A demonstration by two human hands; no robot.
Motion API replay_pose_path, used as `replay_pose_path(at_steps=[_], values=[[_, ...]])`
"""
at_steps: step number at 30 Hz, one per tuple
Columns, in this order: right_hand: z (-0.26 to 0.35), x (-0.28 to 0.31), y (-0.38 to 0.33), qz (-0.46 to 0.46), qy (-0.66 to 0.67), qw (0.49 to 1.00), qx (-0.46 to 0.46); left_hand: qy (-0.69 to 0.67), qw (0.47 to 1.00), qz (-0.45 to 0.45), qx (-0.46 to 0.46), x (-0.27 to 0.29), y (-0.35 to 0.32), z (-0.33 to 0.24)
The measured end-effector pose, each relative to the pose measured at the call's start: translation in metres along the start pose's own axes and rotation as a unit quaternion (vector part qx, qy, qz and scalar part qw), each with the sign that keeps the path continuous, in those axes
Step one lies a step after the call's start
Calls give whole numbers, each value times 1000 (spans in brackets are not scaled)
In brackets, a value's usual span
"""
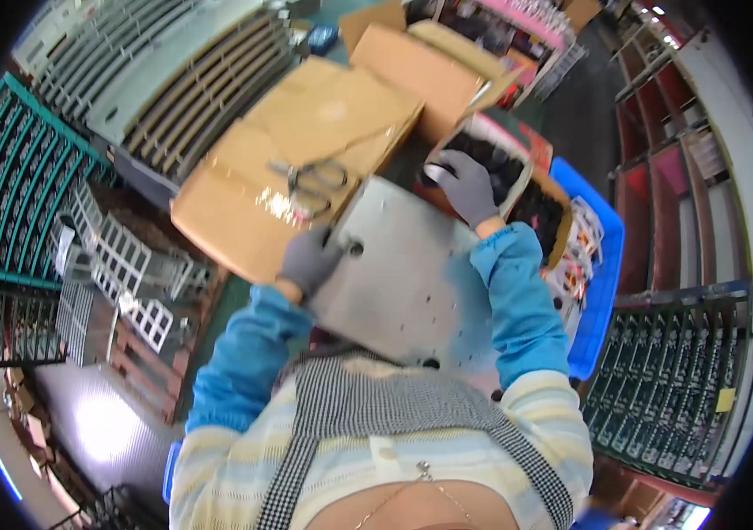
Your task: The recorder inserts black rubber grommets or stoppers into pre-drilled holes in a metal chassis panel.
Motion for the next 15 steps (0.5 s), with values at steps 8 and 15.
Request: replay_pose_path(at_steps=[8,15], values=[[87,-120,-78,68,-134,987,54,-43,998,-20,-44,-6,8,12],[92,-110,-96,28,-156,986,42,-32,999,-4,-40,-4,-2,10]])
Point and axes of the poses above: each hand's wrist, its own y-axis towards the middle knuckle, its own x-axis out of the back of the hand, z = x × y, the point moved 9 cm from there along y, towards the middle knuckle
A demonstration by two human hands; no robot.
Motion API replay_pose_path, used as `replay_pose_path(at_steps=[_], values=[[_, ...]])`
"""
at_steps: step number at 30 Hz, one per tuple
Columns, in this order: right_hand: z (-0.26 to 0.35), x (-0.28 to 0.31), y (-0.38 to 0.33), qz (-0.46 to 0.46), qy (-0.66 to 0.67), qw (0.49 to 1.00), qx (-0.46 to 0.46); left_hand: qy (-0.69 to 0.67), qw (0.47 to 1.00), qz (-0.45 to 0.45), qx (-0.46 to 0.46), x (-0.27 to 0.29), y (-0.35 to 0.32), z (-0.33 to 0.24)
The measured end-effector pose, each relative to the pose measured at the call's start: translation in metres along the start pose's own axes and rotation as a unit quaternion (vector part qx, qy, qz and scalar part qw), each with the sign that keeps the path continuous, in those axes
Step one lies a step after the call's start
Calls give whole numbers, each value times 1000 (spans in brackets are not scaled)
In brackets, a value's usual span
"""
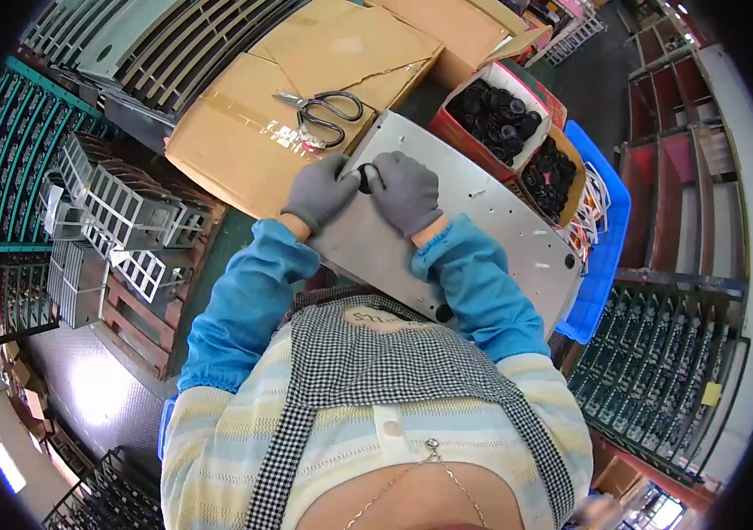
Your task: The recorder inserts black rubber grommets or stoppers into pre-drilled holes in a metal chassis panel.
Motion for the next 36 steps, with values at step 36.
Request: replay_pose_path(at_steps=[36], values=[[8,-59,71,305,-56,905,291,20,999,-19,-25,2,10,3]])
Point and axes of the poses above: each hand's wrist, its own y-axis towards the middle knuckle, its own x-axis out of the back of the hand, z = x × y, the point moved 9 cm from there along y, towards the middle knuckle
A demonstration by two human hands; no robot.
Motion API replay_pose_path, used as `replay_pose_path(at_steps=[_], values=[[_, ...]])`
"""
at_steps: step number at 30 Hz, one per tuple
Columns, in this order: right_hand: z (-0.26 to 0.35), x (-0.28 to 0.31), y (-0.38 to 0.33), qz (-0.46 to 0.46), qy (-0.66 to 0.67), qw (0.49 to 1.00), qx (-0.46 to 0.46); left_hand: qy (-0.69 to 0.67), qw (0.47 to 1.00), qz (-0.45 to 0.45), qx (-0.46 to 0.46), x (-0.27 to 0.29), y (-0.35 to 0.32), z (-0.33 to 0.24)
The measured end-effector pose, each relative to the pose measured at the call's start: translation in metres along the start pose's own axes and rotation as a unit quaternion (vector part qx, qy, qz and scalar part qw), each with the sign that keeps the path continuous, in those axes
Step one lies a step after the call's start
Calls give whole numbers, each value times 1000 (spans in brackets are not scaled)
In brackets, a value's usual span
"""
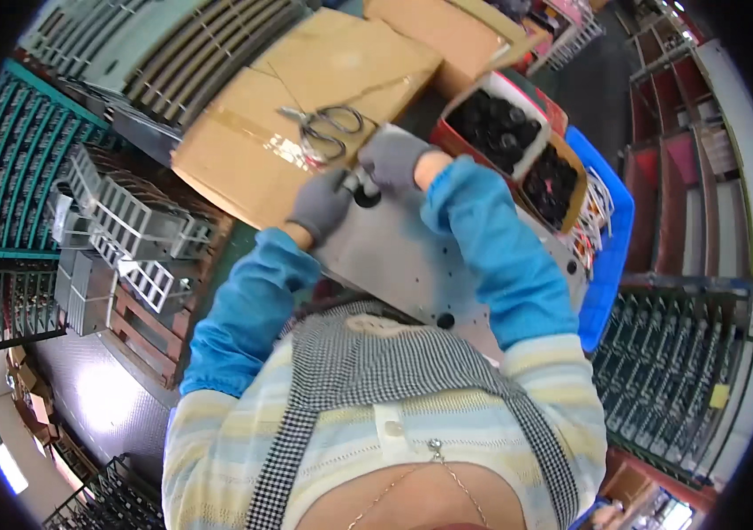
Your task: The recorder inserts black rubber grommets or stoppers into pre-drilled holes in a metal chassis panel.
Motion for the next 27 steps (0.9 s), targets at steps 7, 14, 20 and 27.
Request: replay_pose_path(at_steps=[7,14,20,27], values=[[8,-10,3,190,-37,971,-143,20,998,61,25,-9,-8,-10],[38,39,-89,-110,157,958,-212,-11,992,118,37,-1,-2,-13],[152,86,-247,-82,501,852,-125,-401,791,450,104,8,-27,-76],[214,-79,-346,-331,709,471,-408,-427,768,471,80,11,-32,-119]])
Point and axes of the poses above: each hand's wrist, its own y-axis towards the middle knuckle, its own x-axis out of the back of the hand, z = x × y, the point moved 9 cm from there along y, towards the middle knuckle
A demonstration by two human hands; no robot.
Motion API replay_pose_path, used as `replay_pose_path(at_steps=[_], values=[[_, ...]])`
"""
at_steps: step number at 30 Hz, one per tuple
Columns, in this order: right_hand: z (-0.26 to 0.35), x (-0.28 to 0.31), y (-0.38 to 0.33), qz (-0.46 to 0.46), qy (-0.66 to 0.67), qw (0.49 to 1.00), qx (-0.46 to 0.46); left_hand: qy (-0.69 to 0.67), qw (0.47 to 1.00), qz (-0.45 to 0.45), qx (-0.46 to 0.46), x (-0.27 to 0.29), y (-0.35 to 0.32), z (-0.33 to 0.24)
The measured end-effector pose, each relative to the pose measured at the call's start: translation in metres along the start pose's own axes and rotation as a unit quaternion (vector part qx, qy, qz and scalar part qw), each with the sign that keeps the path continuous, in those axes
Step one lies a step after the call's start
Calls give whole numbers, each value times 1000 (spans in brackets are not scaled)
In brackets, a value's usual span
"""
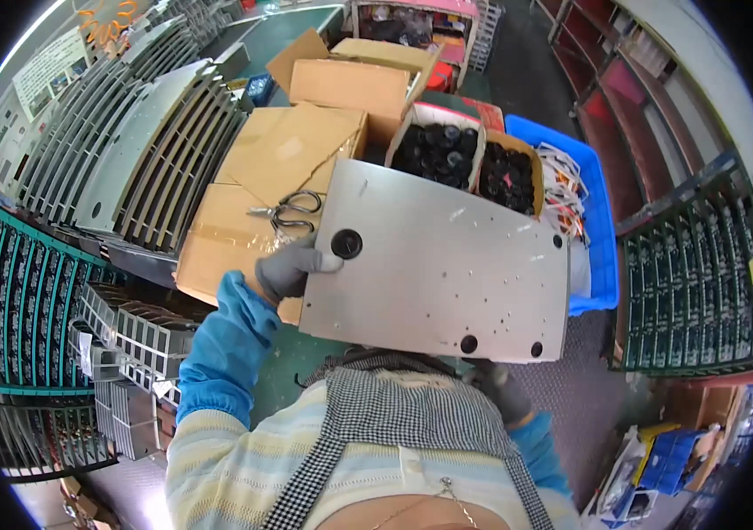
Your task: The recorder inserts black rubber grommets or stoppers into pre-drilled holes in a metal chassis panel.
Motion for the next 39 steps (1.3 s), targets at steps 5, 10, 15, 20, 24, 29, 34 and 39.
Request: replay_pose_path(at_steps=[5,10,15,20,24,29,34,39], values=[[23,-16,-12,-68,139,980,125,-74,992,-48,-85,-4,-40,-6],[157,-60,15,-63,28,956,287,-196,942,-146,-230,42,-119,-31],[173,-121,63,22,-27,963,266,-228,855,-271,-380,128,-205,-92],[114,-143,75,24,-30,982,185,-106,731,-486,-467,304,-302,-140],[96,-117,70,-85,-56,984,149,66,724,-492,-479,393,-350,-186],[79,-98,77,-117,-31,983,138,-32,737,-515,-437,482,-380,-181],[67,-106,78,-100,-52,989,98,493,527,-651,-234,428,-369,-193],[40,-93,76,-83,-58,992,73,285,177,-813,-476,265,-412,-189]])
Point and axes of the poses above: each hand's wrist, its own y-axis towards the middle knuckle, its own x-axis out of the back of the hand, z = x × y, the point moved 9 cm from there along y, towards the middle knuckle
